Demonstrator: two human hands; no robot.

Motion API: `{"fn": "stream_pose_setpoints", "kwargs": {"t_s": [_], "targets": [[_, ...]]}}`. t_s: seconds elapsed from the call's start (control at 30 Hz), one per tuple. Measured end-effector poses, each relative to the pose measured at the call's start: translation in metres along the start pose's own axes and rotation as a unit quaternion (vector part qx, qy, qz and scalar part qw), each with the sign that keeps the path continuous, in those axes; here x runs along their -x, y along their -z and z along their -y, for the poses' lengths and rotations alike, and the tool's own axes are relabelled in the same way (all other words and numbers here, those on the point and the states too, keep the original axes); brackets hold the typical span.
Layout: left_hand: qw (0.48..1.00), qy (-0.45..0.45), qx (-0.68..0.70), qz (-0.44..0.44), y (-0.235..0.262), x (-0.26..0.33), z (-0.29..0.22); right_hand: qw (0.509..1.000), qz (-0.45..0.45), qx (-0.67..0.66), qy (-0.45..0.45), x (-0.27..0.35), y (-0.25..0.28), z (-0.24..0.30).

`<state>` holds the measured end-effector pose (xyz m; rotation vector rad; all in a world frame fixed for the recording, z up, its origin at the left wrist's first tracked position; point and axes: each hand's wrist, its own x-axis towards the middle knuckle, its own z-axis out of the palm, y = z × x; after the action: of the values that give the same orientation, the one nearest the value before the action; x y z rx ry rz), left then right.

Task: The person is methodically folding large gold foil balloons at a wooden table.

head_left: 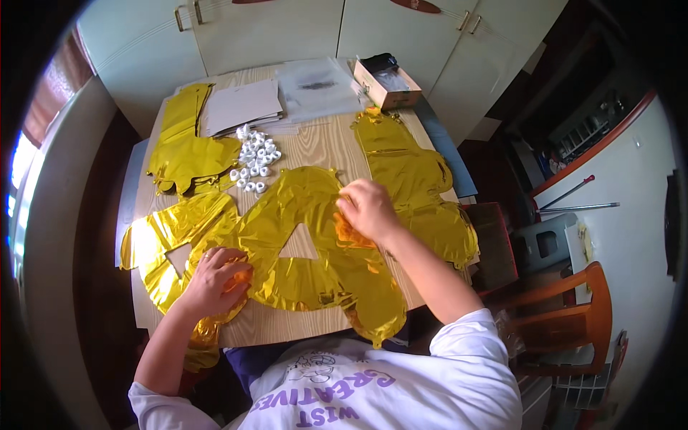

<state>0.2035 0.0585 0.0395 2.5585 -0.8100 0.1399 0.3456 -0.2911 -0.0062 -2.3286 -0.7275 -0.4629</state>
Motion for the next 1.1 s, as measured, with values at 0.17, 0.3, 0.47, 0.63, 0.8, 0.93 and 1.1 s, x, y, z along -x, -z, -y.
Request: {"fn": "stream_pose_setpoints", "kwargs": {"t_s": [0.17, 0.3, 0.47, 0.63, 0.8, 0.93, 1.1], "targets": [[0.998, -0.004, 0.048, -0.039, 0.005, -0.057, -0.013, 0.979, -0.028, 0.065, -0.189, -0.054, 0.050, -0.086], [0.992, -0.094, 0.075, -0.042, -0.027, -0.147, -0.018, 0.951, 0.055, 0.132, -0.274, -0.058, 0.040, -0.112], [0.990, -0.108, 0.088, -0.035, -0.093, -0.239, 0.005, 0.960, 0.041, 0.068, -0.267, -0.058, 0.030, -0.130], [0.989, -0.083, 0.040, -0.117, -0.130, -0.296, -0.010, 0.969, -0.014, 0.045, -0.242, -0.052, 0.026, -0.140], [0.999, -0.028, -0.025, 0.015, -0.146, -0.315, -0.028, 0.971, -0.083, -0.066, -0.216, -0.038, 0.039, -0.145], [0.995, -0.029, -0.097, 0.020, -0.138, -0.307, -0.032, 0.921, -0.231, -0.199, -0.244, -0.015, 0.100, -0.145], [0.982, -0.117, -0.101, -0.113, -0.150, -0.303, -0.077, 0.851, -0.386, -0.287, -0.210, 0.030, 0.162, -0.161]]}}
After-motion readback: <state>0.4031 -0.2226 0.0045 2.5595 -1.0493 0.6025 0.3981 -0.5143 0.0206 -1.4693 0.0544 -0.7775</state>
